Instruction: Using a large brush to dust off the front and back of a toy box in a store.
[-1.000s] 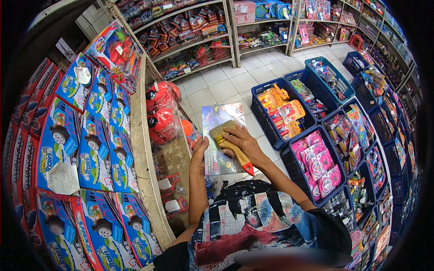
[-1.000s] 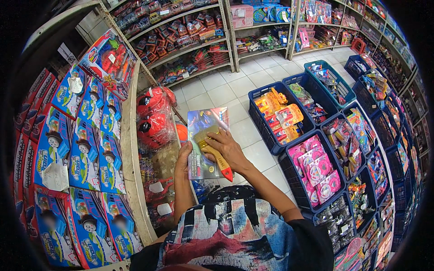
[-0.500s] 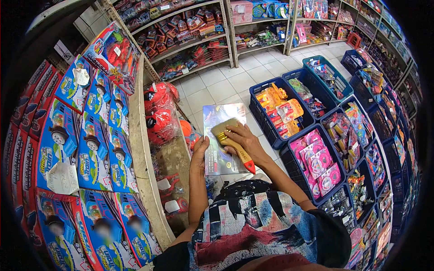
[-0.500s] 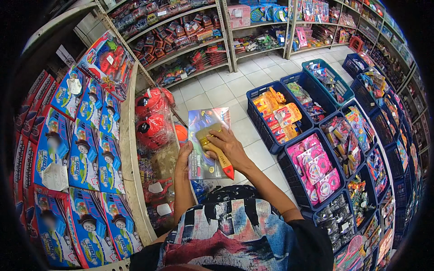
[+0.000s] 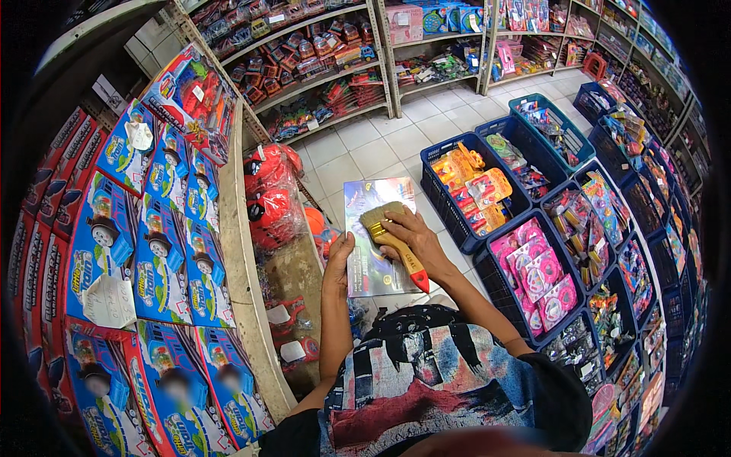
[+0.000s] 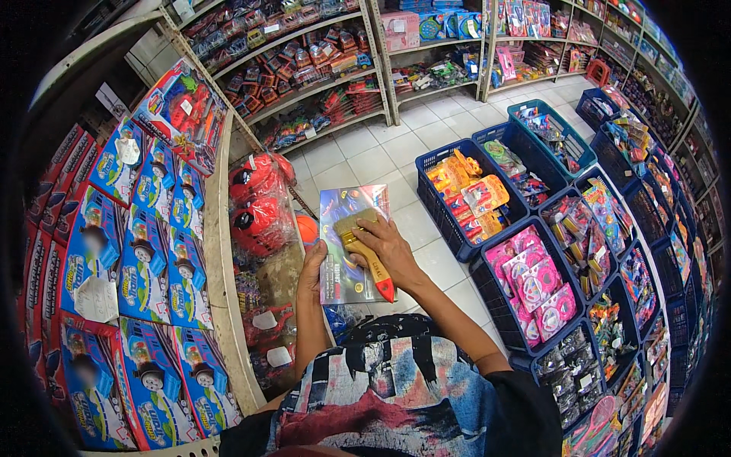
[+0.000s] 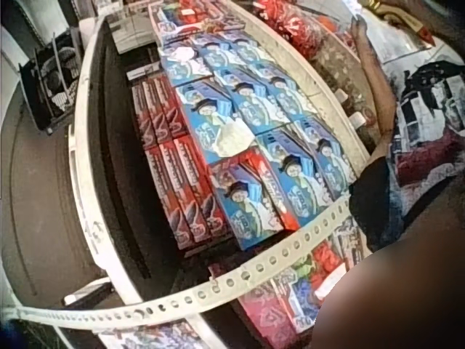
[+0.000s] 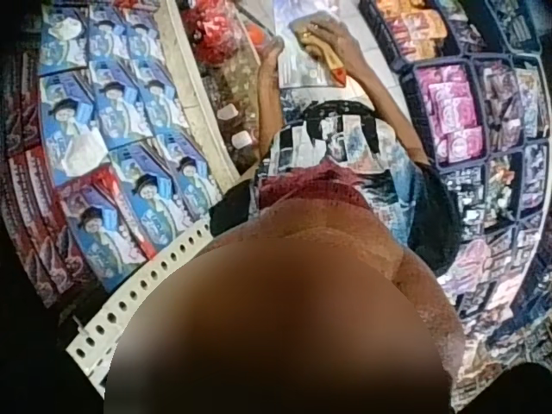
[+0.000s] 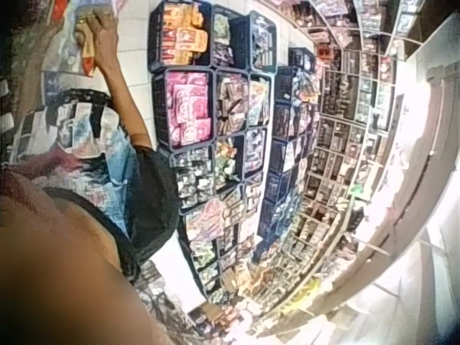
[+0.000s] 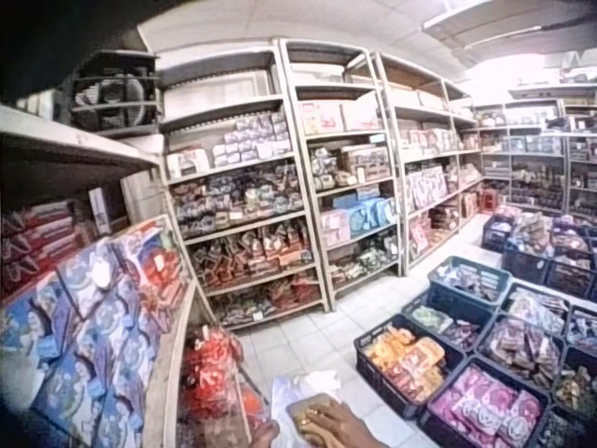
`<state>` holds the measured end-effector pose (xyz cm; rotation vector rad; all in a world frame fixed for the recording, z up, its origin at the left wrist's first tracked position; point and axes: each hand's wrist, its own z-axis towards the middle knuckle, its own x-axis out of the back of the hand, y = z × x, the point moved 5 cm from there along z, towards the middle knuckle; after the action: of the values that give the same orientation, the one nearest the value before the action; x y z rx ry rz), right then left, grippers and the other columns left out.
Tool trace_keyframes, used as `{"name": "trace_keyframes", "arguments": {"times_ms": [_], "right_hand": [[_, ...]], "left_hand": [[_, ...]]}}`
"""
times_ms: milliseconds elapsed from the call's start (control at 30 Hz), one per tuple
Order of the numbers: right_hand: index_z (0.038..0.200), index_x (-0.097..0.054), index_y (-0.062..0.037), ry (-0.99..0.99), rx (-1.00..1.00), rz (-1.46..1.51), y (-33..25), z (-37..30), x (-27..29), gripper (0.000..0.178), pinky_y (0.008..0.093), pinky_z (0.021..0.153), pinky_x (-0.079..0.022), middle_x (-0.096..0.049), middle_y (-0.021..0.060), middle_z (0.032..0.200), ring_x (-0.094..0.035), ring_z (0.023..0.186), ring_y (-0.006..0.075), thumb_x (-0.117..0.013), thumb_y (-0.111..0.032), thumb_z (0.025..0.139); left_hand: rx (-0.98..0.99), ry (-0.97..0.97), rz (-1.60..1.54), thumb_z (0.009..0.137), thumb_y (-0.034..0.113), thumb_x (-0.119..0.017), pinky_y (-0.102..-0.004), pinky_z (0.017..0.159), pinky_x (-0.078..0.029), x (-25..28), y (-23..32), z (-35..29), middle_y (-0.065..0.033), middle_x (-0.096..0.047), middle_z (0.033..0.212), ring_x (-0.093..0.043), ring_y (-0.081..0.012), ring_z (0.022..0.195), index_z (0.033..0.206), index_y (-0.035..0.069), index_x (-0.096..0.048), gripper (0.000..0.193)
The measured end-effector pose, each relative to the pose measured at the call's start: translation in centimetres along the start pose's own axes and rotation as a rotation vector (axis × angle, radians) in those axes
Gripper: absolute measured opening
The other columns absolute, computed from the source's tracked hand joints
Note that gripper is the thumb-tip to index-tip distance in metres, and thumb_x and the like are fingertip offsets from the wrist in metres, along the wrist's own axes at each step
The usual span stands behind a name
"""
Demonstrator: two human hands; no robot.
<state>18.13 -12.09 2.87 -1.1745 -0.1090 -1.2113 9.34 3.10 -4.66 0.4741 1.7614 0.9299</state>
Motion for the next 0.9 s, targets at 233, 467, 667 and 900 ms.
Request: {"name": "trace_keyframes", "arguments": {"times_ms": [233, 467, 667, 900], "right_hand": [[0.114, -0.062, -0.0056, -0.055, 0.0, 0.096, -0.2, 0.0, 0.1, 0.046, 0.0525, 0.107, -0.027, -0.053, 0.0126, 0.128, -0.039, 0.127, 0.0408, -0.07, -0.033, 0.078], [0.117, -0.06, -0.006, -0.001, -0.025, -0.003, 0.1, 0.0, -0.1, 0.047, 0.0514, 0.107, -0.027, -0.051, 0.0118, 0.13, -0.036, 0.127, 0.0447, -0.066, -0.035, 0.081], [0.116, -0.061, -0.0052, -0.021, 0.004, 0.026, 0.0, -0.2, -0.1, 0.047, 0.0535, 0.107, -0.026, -0.051, 0.0122, 0.13, -0.036, 0.127, 0.0454, -0.066, -0.036, 0.081], [0.116, -0.061, -0.0053, 0.008, -0.011, 0.025, 0.2, -0.1, 0.4, 0.047, 0.0518, 0.106, -0.028, -0.052, 0.013, 0.128, -0.04, 0.125, 0.043, -0.069, -0.034, 0.079]], "left_hand": [[-0.006, 0.009, 0.031, 0.09, 0.03, -0.06, -0.0279, 0.071, -0.055, 1.4, -0.3, 0.5, -0.01, -0.062, 0.1, -0.064, -0.0161, 0.083, 0.115, -0.002, -0.051, 0.042], [-0.014, 0.005, 0.075, 0.091, 0.031, -0.059, -0.0278, 0.071, -0.054, 0.9, -0.4, 0.4, -0.0103, -0.062, 0.099, -0.064, -0.016, 0.082, 0.115, -0.002, -0.051, 0.042], [0.007, 0.003, 0.034, 0.088, 0.035, -0.06, -0.0325, 0.07, -0.056, 0.3, -0.1, 0.0, -0.0124, -0.063, 0.1, -0.066, -0.0202, 0.083, 0.117, -0.002, -0.05, 0.047], [0.0, 0.017, 0.053, 0.09, 0.03, -0.059, -0.0289, 0.071, -0.055, -0.1, -0.1, 0.0, -0.0106, -0.063, 0.099, -0.065, -0.0171, 0.083, 0.115, -0.002, -0.052, 0.042]]}}
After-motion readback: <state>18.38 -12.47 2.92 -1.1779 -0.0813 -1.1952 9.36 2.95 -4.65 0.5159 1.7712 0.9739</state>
